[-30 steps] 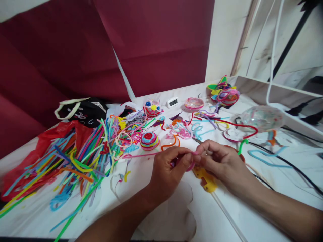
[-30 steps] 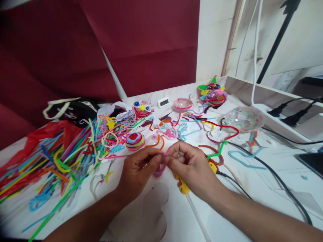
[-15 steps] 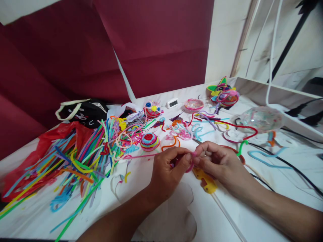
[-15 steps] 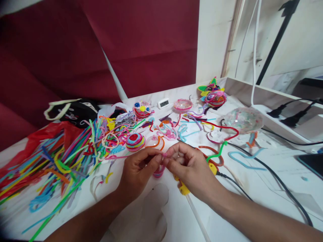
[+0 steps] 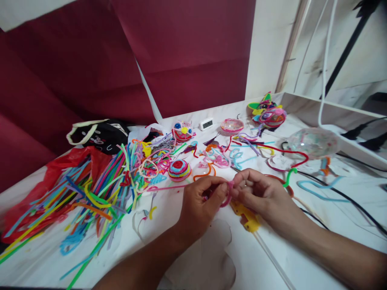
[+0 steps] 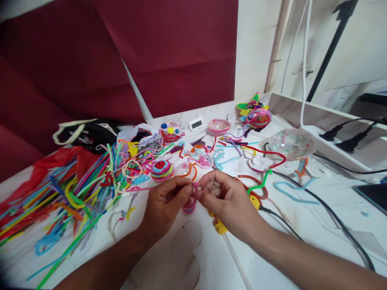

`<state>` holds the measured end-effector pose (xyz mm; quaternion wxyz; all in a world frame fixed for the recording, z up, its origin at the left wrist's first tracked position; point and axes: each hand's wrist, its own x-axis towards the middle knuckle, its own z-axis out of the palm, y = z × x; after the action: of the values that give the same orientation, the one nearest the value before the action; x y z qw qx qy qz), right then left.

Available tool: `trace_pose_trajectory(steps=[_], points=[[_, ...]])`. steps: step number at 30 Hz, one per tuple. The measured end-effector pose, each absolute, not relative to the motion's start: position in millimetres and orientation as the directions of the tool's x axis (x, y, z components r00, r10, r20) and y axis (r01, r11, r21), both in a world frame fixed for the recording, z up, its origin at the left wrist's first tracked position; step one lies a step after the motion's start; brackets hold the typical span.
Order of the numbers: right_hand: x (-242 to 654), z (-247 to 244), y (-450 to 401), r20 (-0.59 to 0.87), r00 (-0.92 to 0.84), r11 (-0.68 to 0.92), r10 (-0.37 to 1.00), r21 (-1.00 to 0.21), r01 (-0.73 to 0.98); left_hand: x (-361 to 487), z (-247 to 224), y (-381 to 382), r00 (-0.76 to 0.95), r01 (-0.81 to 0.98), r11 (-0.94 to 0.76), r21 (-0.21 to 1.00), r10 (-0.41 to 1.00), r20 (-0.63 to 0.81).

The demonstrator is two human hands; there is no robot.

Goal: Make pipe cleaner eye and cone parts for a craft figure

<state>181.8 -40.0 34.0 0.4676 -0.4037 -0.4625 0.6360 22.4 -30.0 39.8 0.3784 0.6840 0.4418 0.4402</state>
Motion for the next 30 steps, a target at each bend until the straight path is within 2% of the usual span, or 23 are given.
trace_pose_trajectory(steps=[12,16,19,26,30], points=[[183,41,-39,-0.091,-0.184,-0.131,0.979,-0.968,-0.216,19,45,-24,0.183,0.241,-0.26,0.935,0.958,0.22],[187,44,-36,-0.064,-0.139,-0.087,0.988,-0.982,-0.167,10,53,-11,0.246,0.229,-0.199,0.953,0.959,0.141],[189,44,-35,-0.087,-0.156,-0.111,0.984,-0.981,-0.156,-2,54,-1,0.332,0.251,-0.128,0.96,0.942,0.039],[189,43,-37,-0.062,-0.158,-0.078,0.985,-0.992,-0.097,-44,35,-1,0.359,0.439,-0.025,0.898,0.921,-0.15],[188,41,-37,-0.049,-0.169,-0.058,0.984,-0.997,-0.044,-57,26,-7,0.394,0.534,-0.033,0.845,0.894,-0.214]])
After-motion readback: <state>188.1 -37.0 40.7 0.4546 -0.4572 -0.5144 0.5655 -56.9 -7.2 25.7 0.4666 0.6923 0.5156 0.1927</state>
